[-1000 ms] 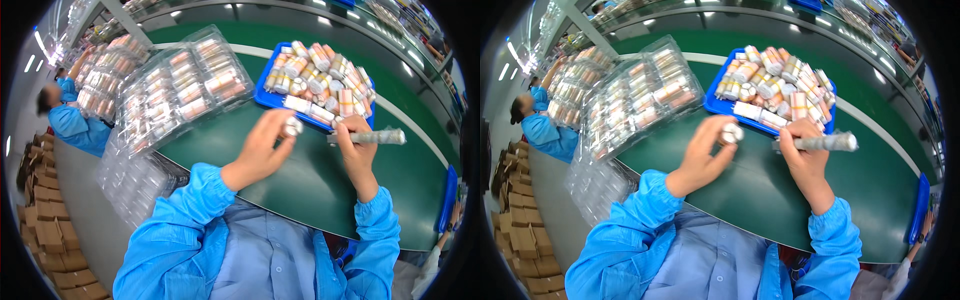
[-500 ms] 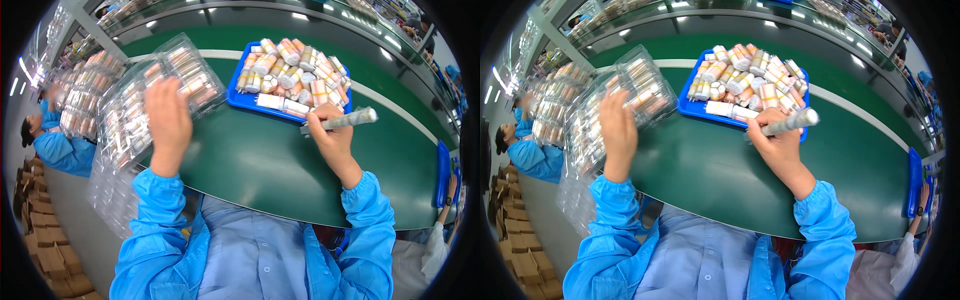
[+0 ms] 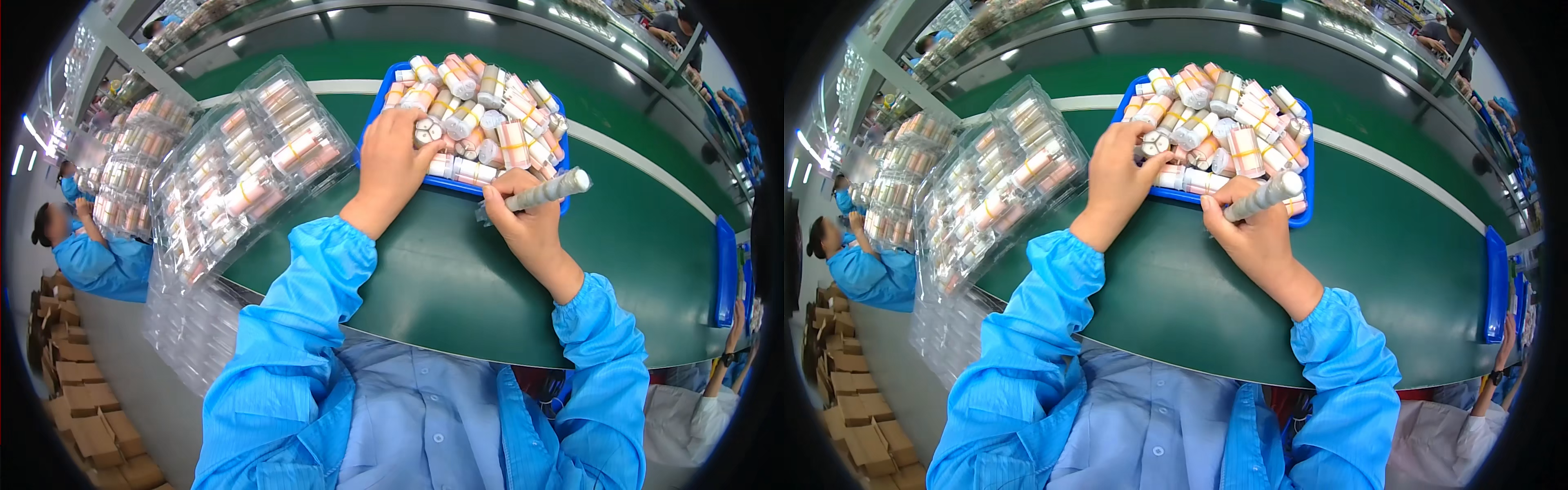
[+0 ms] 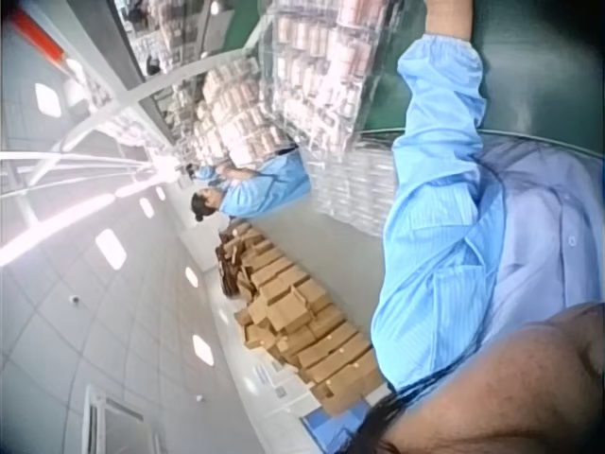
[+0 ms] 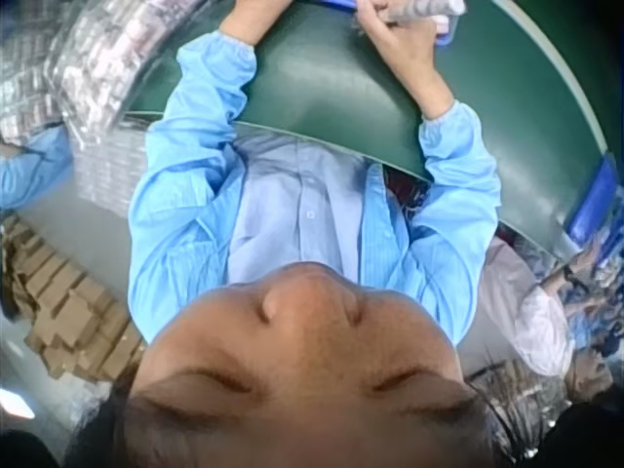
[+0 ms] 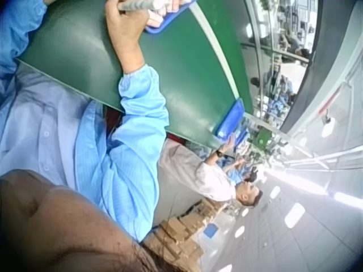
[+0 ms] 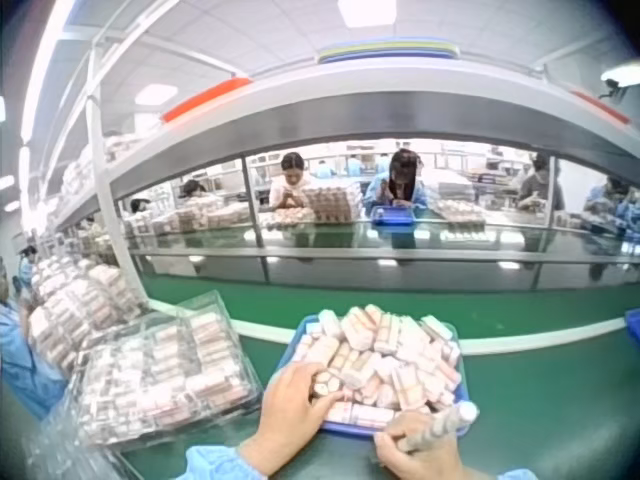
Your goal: Assemble small plastic components and apply markers/adhesive using a specialized tool on an assembly line.
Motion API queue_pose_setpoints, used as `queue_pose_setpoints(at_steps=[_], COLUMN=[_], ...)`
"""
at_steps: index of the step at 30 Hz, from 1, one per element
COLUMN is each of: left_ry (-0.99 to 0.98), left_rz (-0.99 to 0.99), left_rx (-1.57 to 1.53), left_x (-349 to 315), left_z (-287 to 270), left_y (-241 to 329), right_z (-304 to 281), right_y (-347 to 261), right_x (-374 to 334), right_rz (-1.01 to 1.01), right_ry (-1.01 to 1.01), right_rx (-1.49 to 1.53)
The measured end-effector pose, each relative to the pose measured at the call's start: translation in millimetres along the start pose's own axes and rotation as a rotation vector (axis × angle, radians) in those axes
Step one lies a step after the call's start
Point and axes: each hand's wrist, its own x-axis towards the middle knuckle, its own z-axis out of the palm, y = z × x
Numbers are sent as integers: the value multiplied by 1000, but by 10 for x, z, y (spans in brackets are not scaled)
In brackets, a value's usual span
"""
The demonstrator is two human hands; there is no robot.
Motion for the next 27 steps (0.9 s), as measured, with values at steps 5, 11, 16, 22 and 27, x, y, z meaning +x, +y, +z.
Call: queue_pose_setpoints(at_steps=[5,11,16,22,27], left_ry=[-47,-381,-390,-352,-348], left_rz=[25,-89,-115,-89,-103], left_rx=[-140,-270,-319,-355,-381], left_x=[-54,-627,-655,-665,-690], left_z=[-556,-394,-307,-281,-283], left_y=[516,712,687,680,681], right_z=[-137,-41,-23,-27,-9], right_y=[-66,-98,-13,-56,-50], right_x=[97,16,-70,-105,-126], right_rz=[-111,-77,27,37,0], right_ry=[55,19,-47,-85,-100], right_rx=[-35,74,7,-53,-46])
